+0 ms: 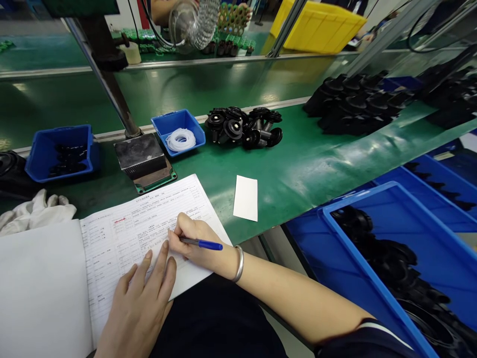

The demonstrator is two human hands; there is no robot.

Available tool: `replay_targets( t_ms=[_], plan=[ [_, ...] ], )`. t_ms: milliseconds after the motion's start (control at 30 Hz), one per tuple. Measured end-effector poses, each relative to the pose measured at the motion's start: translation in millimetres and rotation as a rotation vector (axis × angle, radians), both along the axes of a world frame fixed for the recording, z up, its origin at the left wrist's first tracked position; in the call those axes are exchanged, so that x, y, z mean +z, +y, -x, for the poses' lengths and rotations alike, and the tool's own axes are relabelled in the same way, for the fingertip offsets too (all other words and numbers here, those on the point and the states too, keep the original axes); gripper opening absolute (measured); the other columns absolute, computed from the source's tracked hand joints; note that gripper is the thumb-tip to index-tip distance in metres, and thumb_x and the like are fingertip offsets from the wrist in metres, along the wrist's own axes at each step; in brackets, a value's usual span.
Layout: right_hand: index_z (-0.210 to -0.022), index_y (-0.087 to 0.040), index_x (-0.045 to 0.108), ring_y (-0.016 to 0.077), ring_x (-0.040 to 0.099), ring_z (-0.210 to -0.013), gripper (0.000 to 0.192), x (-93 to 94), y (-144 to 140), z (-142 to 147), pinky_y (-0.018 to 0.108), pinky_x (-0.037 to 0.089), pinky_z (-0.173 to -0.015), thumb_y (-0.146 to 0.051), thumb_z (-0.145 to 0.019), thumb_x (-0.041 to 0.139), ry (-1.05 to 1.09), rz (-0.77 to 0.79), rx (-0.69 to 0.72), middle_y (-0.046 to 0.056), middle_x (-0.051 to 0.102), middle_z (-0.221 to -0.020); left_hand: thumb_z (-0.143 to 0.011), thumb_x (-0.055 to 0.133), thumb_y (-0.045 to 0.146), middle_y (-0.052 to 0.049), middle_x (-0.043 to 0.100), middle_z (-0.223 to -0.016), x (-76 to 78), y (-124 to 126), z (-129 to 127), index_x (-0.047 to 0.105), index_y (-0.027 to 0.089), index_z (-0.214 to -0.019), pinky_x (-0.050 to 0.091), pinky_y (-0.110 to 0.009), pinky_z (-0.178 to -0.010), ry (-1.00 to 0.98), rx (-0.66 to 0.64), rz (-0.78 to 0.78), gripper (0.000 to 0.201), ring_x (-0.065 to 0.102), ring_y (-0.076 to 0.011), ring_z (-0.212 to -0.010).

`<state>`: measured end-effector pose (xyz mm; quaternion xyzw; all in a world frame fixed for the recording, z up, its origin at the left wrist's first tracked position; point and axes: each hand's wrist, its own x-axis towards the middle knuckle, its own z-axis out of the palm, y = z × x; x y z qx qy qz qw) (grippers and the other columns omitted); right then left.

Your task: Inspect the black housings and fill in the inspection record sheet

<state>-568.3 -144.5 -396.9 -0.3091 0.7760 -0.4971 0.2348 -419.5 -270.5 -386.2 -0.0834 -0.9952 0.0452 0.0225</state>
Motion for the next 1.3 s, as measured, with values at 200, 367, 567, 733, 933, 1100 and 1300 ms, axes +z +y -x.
replay_targets(
  t_ms=[200,367,567,733,933,1100,1300],
  plan=[
    [-0.077,-0.023,0.037,0.0098,0.052,-0.043,0.024,-2.3,0.7,-2.4,0.022,0.041,-0.046,-0.03,-0.096,0.05,0.003,0.02,-0.033,-0.006,0.054,-0.053,-0.091,0.052,0.029,-0.006,0.046,-0.15,-0.9,1.5,0.7,0.056,0.023,-0.129,0.051,-0.046,-0.09,0.024,0.029,0.004,0.039,0.053,-0.0287,-0.125],
    [-0.077,-0.023,0.038,0.0102,0.05,-0.043,0.024,-4.5,-1.5,-2.0,0.024,0.04,-0.047,-0.031,-0.096,0.05,0.051,-0.023,-0.029,-0.006,0.053,-0.053,-0.09,0.054,0.027,-0.006,0.048,-0.149,-3.9,0.6,0.1,0.058,0.023,-0.127,0.051,-0.046,-0.09,0.066,0.047,0.014,0.037,0.054,-0.0297,-0.122],
    [-0.078,-0.023,0.036,0.01,0.051,-0.044,0.024,-2.2,-0.5,-0.7,0.023,0.04,-0.048,-0.03,-0.096,0.05,0.01,-0.003,-0.016,-0.007,0.053,-0.052,-0.092,0.051,0.029,-0.005,0.044,-0.151,-0.9,1.1,-0.4,0.055,0.022,-0.13,0.051,-0.046,-0.091,0.034,0.047,0.006,0.039,0.053,-0.0285,-0.125],
    [-0.078,-0.023,0.035,0.0094,0.05,-0.042,0.024,-2.6,0.2,0.7,0.021,0.039,-0.046,-0.028,-0.095,0.05,-0.001,-0.002,0.008,-0.007,0.052,-0.052,-0.093,0.048,0.028,-0.006,0.041,-0.153,1.2,0.0,0.6,0.054,0.022,-0.13,0.05,-0.046,-0.091,0.009,0.014,0.001,0.038,0.052,-0.0281,-0.127],
    [-0.078,-0.023,0.035,0.0089,0.049,-0.042,0.022,-3.2,0.0,0.7,0.021,0.039,-0.045,-0.026,-0.093,0.05,0.001,-0.004,0.007,-0.008,0.051,-0.052,-0.092,0.049,0.029,-0.006,0.041,-0.153,0.9,-0.2,0.5,0.054,0.021,-0.131,0.048,-0.047,-0.092,0.0,0.009,-0.004,0.04,0.052,-0.0293,-0.126],
    [-0.077,-0.023,0.033,0.0086,0.048,-0.04,0.023,-3.8,-0.5,1.1,0.021,0.038,-0.043,-0.025,-0.092,0.05,0.021,0.003,0.006,-0.008,0.051,-0.052,-0.092,0.05,0.027,-0.006,0.041,-0.153,-0.3,0.2,0.9,0.054,0.021,-0.131,0.047,-0.046,-0.091,0.01,0.006,-0.009,0.04,0.052,-0.029,-0.126],
    [-0.078,-0.022,0.034,0.0081,0.049,-0.04,0.022,-3.3,0.1,0.1,0.02,0.038,-0.044,-0.025,-0.093,0.05,-0.005,0.015,-0.018,-0.009,0.05,-0.051,-0.091,0.051,0.029,-0.005,0.04,-0.153,0.8,0.6,1.0,0.053,0.022,-0.131,0.047,-0.046,-0.092,0.002,0.012,-0.001,0.04,0.051,-0.0285,-0.127]
  ],
)
